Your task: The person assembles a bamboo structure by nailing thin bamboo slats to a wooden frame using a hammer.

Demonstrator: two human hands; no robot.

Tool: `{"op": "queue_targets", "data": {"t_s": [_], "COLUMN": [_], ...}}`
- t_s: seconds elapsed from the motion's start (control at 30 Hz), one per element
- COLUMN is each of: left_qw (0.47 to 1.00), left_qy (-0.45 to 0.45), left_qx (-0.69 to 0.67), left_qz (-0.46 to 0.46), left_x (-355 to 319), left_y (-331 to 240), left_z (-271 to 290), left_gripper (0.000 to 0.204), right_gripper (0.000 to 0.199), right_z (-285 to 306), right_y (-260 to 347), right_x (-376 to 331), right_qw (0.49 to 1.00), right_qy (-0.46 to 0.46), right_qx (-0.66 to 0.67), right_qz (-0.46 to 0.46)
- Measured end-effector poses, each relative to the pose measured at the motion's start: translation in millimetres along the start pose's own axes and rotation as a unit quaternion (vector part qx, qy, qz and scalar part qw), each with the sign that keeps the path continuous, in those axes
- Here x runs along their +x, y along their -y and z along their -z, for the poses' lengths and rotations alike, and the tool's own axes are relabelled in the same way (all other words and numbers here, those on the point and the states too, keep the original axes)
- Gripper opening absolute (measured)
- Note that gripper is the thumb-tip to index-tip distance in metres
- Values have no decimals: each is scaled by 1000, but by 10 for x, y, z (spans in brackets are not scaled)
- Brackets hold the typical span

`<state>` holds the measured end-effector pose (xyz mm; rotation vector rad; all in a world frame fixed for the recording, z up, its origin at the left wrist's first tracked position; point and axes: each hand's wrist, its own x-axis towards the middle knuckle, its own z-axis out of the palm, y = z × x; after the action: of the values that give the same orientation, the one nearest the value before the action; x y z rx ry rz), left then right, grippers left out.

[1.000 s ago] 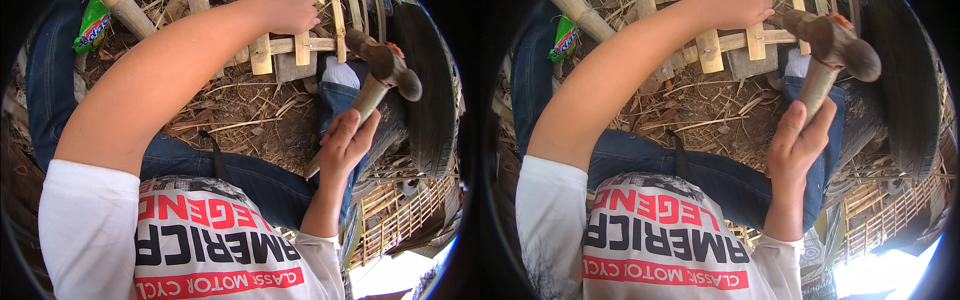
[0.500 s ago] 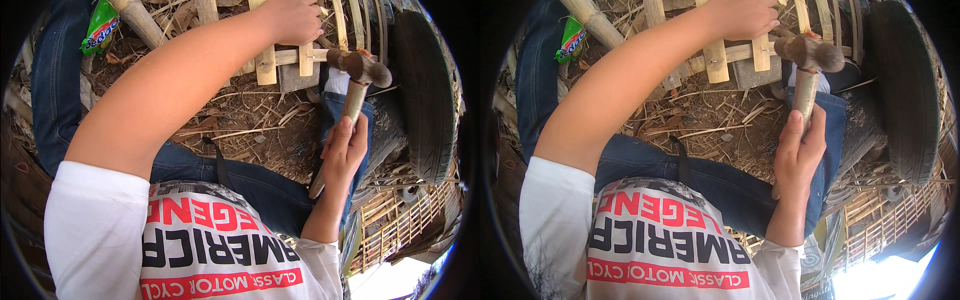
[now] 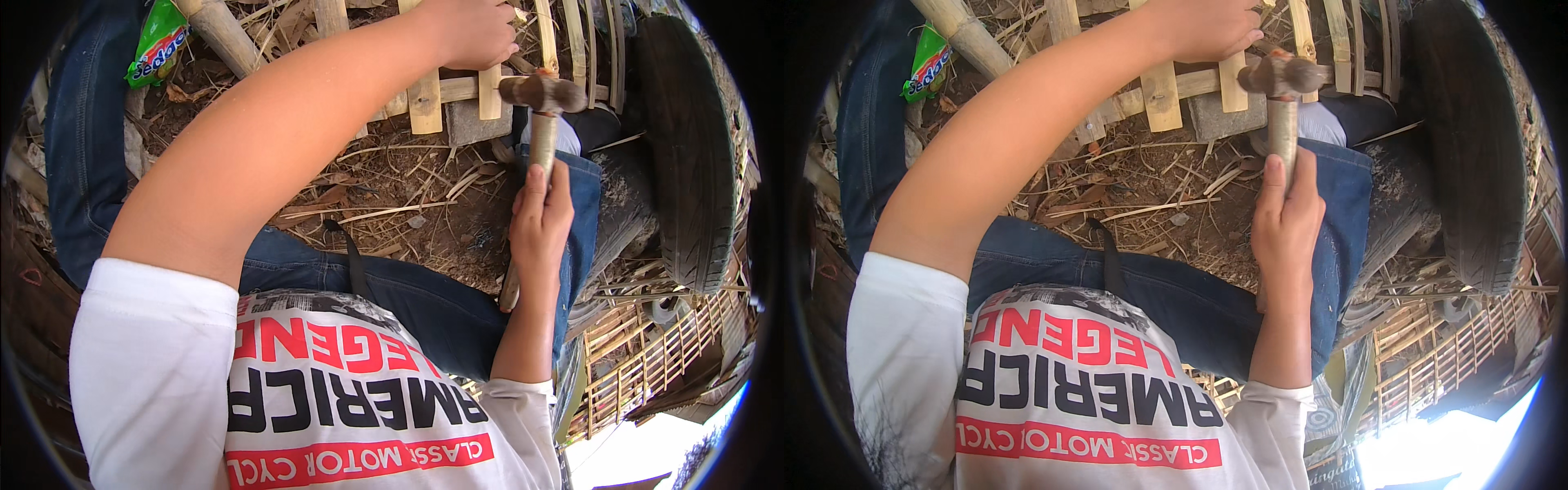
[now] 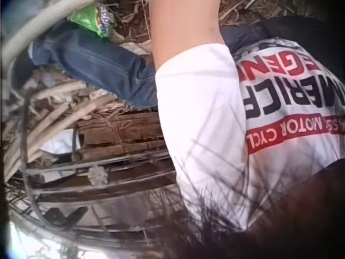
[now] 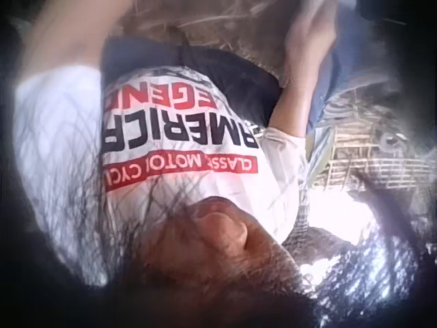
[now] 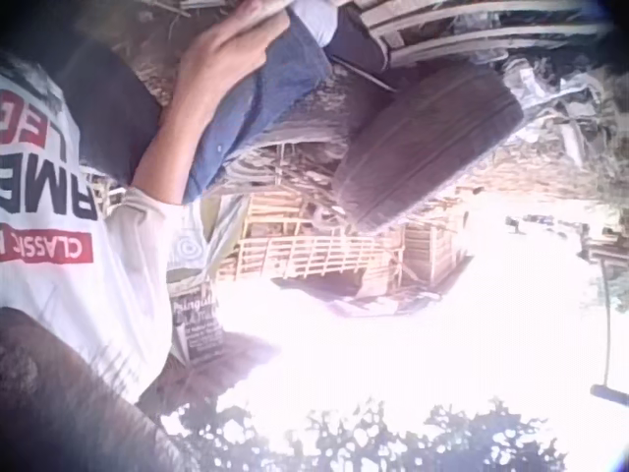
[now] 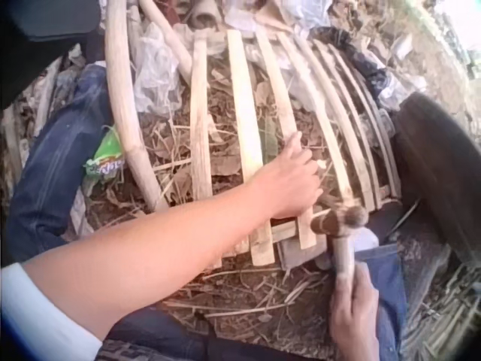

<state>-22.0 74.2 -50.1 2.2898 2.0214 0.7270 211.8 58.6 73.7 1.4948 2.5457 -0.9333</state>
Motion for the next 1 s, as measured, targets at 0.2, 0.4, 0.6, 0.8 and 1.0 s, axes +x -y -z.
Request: {"op": "queue_targets", "data": {"t_s": [0.2,0.4,0.6,0.8,1.0], "left_qw": [999,1000,1000,995,998], "left_qy": [52,10,18,96,65], "left_qx": [-9,-5,-13,26,0], "left_qz": [11,14,4,2,3], "left_x": [8,26,-9,80,49], "left_y": [-46,-2,5,50,-15], "left_z": [13,-4,4,131,64], "left_gripper": [38,37,35,40,37], "right_gripper": [33,27,33,33,29], "right_z": [274,73,163,196,0], "right_y": [340,139,320,238,177], "right_x": [-131,-86,-104,-145,-169], "right_qw": [975,993,981,989,994], "right_qy": [-111,0,-120,-32,-89], "right_qx": [185,61,152,101,66], "right_qz": [-61,-104,-30,-100,-19]}}
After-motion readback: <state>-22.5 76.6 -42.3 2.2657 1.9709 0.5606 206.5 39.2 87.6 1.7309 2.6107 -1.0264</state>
